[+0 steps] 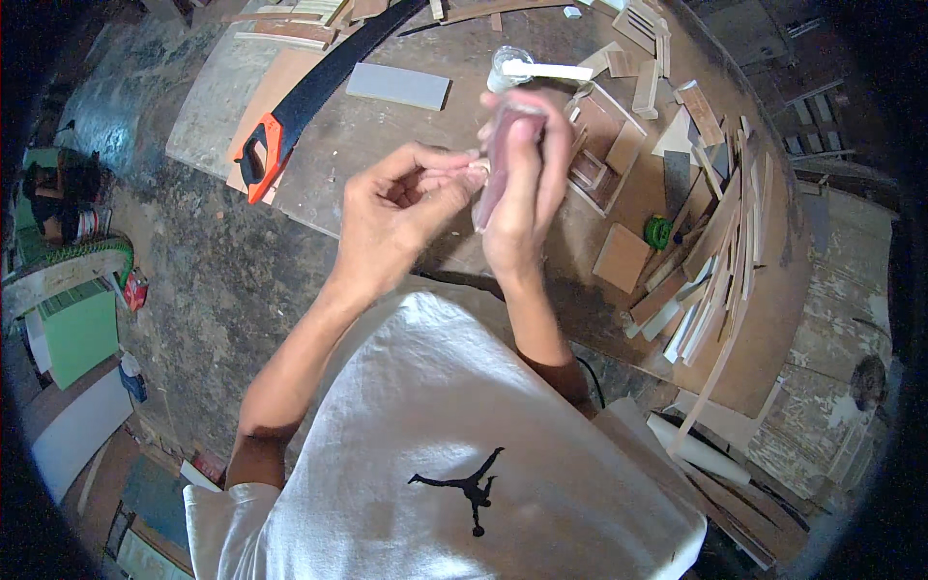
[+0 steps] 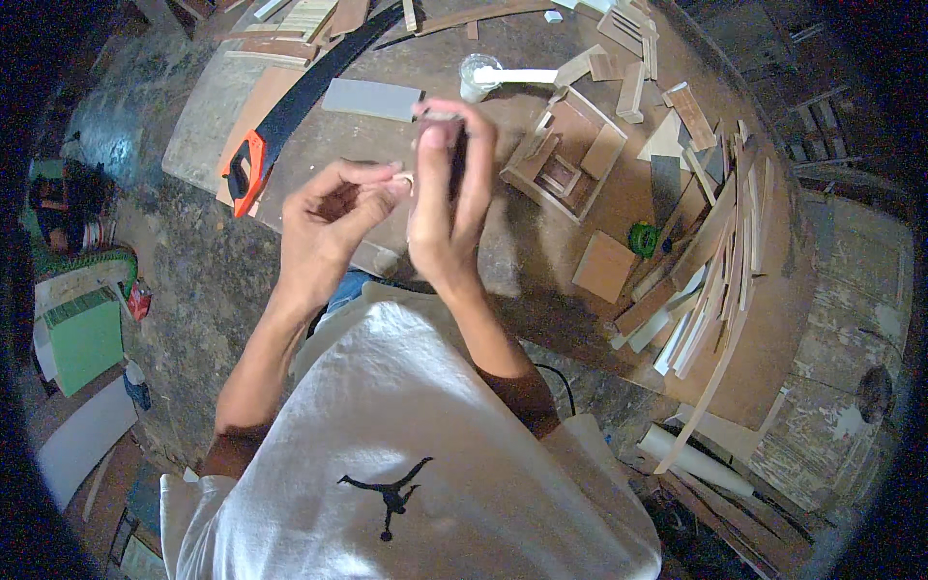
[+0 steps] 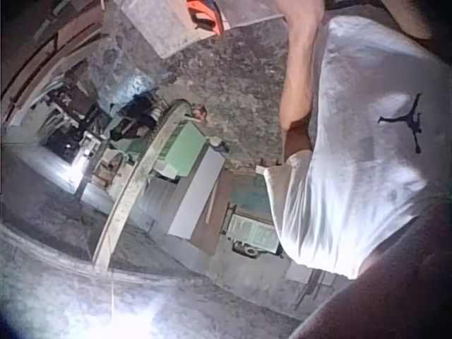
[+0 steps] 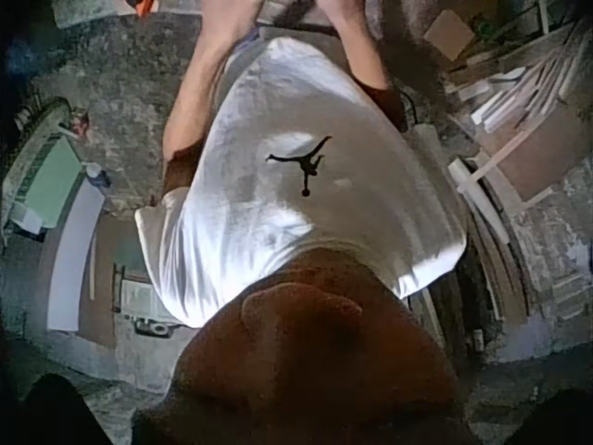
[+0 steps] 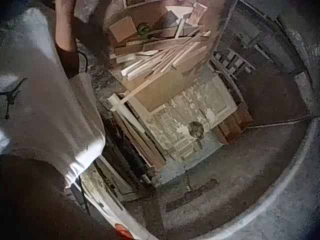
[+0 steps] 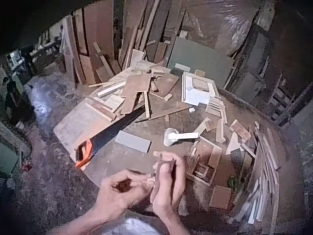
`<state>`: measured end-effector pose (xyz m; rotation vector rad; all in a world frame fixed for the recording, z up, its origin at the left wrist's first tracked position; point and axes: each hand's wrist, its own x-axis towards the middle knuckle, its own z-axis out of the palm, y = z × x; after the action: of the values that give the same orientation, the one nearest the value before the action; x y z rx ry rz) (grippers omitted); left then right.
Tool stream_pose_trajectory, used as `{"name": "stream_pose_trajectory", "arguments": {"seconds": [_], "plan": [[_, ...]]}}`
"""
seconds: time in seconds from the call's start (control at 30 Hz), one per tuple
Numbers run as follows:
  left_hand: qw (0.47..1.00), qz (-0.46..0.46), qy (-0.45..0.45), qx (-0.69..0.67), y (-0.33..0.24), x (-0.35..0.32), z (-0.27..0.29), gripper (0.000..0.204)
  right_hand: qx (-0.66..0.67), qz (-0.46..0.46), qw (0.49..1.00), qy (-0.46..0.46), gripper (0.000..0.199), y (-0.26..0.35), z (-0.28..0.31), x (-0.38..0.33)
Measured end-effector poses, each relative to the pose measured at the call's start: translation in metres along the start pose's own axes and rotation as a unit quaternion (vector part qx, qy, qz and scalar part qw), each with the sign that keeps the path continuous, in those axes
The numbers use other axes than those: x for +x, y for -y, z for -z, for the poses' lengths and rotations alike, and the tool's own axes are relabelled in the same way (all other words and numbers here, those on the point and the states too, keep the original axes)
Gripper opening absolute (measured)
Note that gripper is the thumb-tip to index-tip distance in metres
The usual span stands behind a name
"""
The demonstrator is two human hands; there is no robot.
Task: The person sands a small wooden piece, applies glue to it, and attaches it to a larger wooden frame structure. They then use a hand saw to cut a piece of wood and mark another piece with a pencil. The person continues to assemble the wooden model by gluing and fitting small pieces together.
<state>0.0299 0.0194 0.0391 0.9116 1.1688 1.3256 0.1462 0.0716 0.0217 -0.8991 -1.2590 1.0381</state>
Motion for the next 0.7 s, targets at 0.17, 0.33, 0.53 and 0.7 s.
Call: {"name": "stream_pose_trajectory", "arguments": {"seconds": [0.17, 0.33, 0.53, 0.7], "plan": [[1.000, 0.012, 0.003, 0.000, 0.000, -0.001, 0.001, 0.019, -0.036, -0.003, 0.999, 0.000, 0.030, -0.001, 0.003, -0.004], [1.000, -0.011, 0.003, -0.008, -0.005, 0.005, -0.003, 0.019, -0.067, 0.056, 0.996, 0.005, 0.029, -0.002, 0.001, -0.003], [1.000, -0.008, 0.030, -0.002, 0.001, 0.001, 0.001, 0.019, 0.021, -0.020, 0.999, -0.015, 0.021, 0.009, 0.003, 0.009], [1.000, -0.006, 0.018, -0.013, -0.007, 0.009, 0.003, 0.018, -0.009, 0.026, 1.000, -0.016, 0.025, -0.002, -0.003, -0.017]]}}
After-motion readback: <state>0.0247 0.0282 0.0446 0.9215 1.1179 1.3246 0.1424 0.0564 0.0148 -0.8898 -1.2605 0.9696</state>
